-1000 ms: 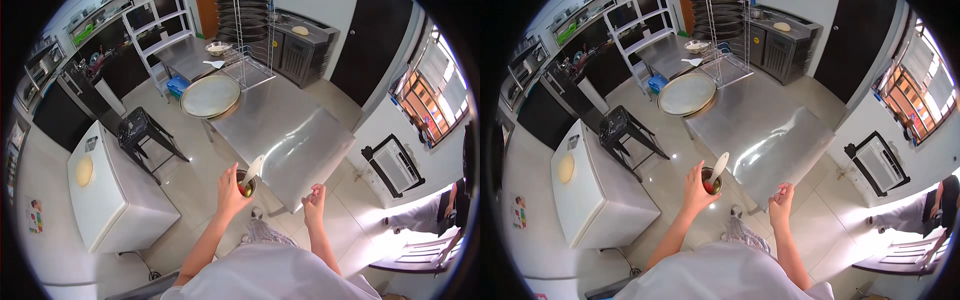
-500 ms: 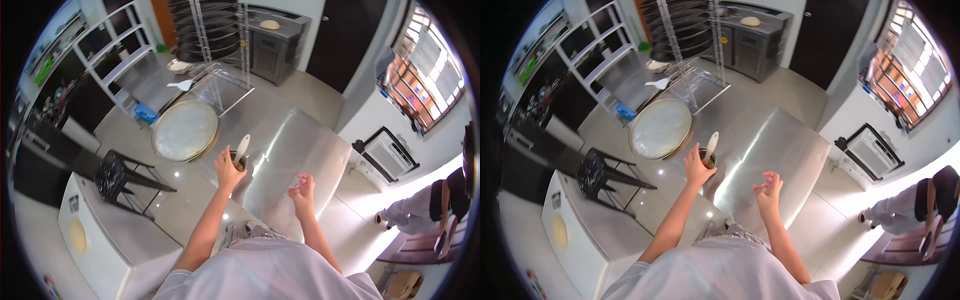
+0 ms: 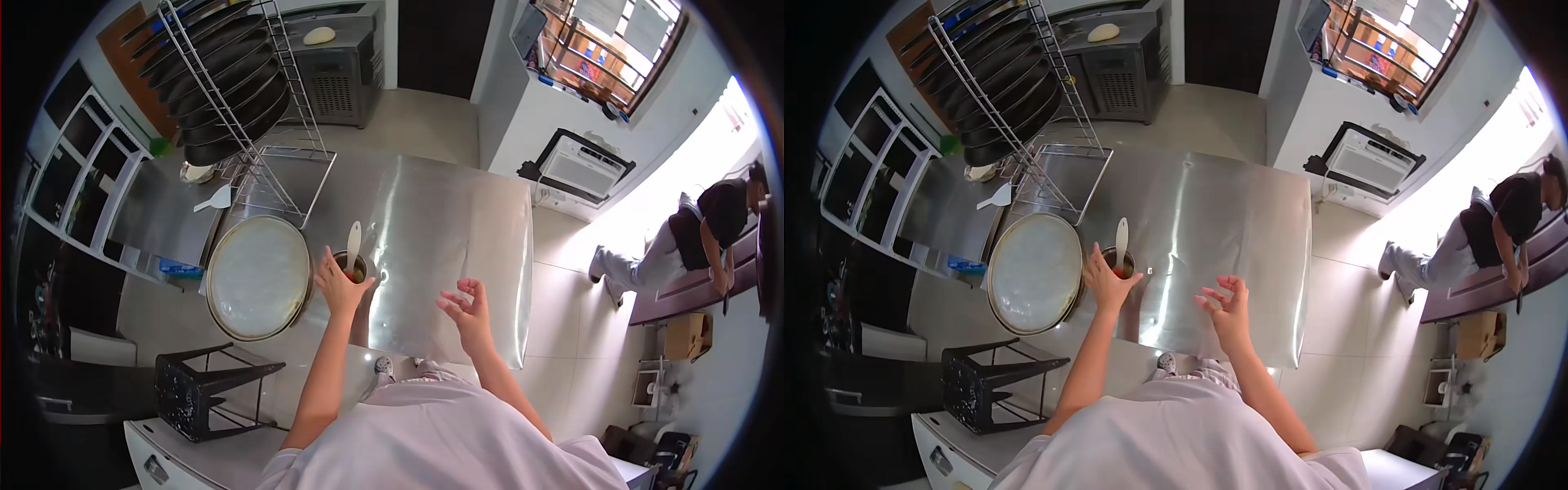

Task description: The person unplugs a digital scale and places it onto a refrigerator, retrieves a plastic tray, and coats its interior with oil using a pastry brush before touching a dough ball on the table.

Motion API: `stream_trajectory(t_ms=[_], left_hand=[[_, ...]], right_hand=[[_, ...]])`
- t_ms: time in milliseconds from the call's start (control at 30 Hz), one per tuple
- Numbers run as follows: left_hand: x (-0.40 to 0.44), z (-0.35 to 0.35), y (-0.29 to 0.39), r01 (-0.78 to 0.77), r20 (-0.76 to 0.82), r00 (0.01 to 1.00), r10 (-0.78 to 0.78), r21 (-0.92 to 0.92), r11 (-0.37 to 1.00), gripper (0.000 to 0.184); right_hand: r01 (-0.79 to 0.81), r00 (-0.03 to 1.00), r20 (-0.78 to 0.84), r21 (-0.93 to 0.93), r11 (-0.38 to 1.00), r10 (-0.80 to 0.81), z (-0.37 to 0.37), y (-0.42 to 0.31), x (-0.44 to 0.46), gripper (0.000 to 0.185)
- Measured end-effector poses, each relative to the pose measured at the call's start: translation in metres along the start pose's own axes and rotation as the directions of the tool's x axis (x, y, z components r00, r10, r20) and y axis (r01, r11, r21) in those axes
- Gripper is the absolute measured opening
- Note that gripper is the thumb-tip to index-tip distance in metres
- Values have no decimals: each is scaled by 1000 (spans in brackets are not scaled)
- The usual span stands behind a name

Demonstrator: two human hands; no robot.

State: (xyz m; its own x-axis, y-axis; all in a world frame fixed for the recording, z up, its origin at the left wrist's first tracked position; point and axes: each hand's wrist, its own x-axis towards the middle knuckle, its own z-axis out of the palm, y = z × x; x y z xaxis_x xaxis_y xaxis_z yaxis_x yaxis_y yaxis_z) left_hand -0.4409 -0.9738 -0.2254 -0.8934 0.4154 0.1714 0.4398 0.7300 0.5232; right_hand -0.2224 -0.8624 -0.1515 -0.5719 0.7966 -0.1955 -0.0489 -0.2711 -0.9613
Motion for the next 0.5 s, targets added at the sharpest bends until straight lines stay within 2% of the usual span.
stream_trajectory(t_ms=[33, 133, 167, 200, 233, 267, 300, 333, 367, 400, 500], left_hand=[[1, -8, 2, -4, 5, 1000, 4, -1, 1000, 104], [-11, -45, 10, -170, -330, 928, 174, 42, 985, 80], [-15, -59, 12, -150, -331, 930, 159, 52, 987, 80], [-20, -72, 14, -159, -121, 985, 123, -370, 915, 65], [-26, -86, 15, -55, 81, 983, 163, -722, 689, 50], [-33, -100, 17, 29, 204, 953, 223, -795, 607, 36], [-38, -114, 19, 122, 307, 906, 291, -848, 516, 26], [-42, -133, 20, 128, 297, 920, 254, -843, 522, 26], [-44, -152, 21, 274, 424, 844, 329, -868, 414, 24], [-46, -168, 19, 419, 515, 746, 422, -856, 304, 25], [-54, -198, 3, 401, 486, 785, 384, -871, 284, 23]], right_hand=[[12, 1000, -8, -11, 1000, -12, 5, -2, -2, 44], [17, 1000, 2, -36, 999, -17, 26, -9, -12, 45], [131, 990, 56, -49, 990, -128, 32, -13, -13, 44], [241, 965, 116, -52, 969, -234, 41, -17, -15, 43], [347, 925, 181, -43, 937, -335, 51, -21, -18, 43], [331, 924, 212, -35, 943, -317, 64, -27, -23, 43], [373, 885, 274, 65, 926, -376, 78, -35, -29, 44], [403, 839, 325, 169, 900, -437, 90, -43, -35, 46], [422, 785, 365, 276, 863, -501, 102, -47, -38, 49], [405, 775, 396, 285, 869, -492, 112, -49, -41, 49], [630, 520, 508, 315, 710, -687, 140, -49, -48, 57]])
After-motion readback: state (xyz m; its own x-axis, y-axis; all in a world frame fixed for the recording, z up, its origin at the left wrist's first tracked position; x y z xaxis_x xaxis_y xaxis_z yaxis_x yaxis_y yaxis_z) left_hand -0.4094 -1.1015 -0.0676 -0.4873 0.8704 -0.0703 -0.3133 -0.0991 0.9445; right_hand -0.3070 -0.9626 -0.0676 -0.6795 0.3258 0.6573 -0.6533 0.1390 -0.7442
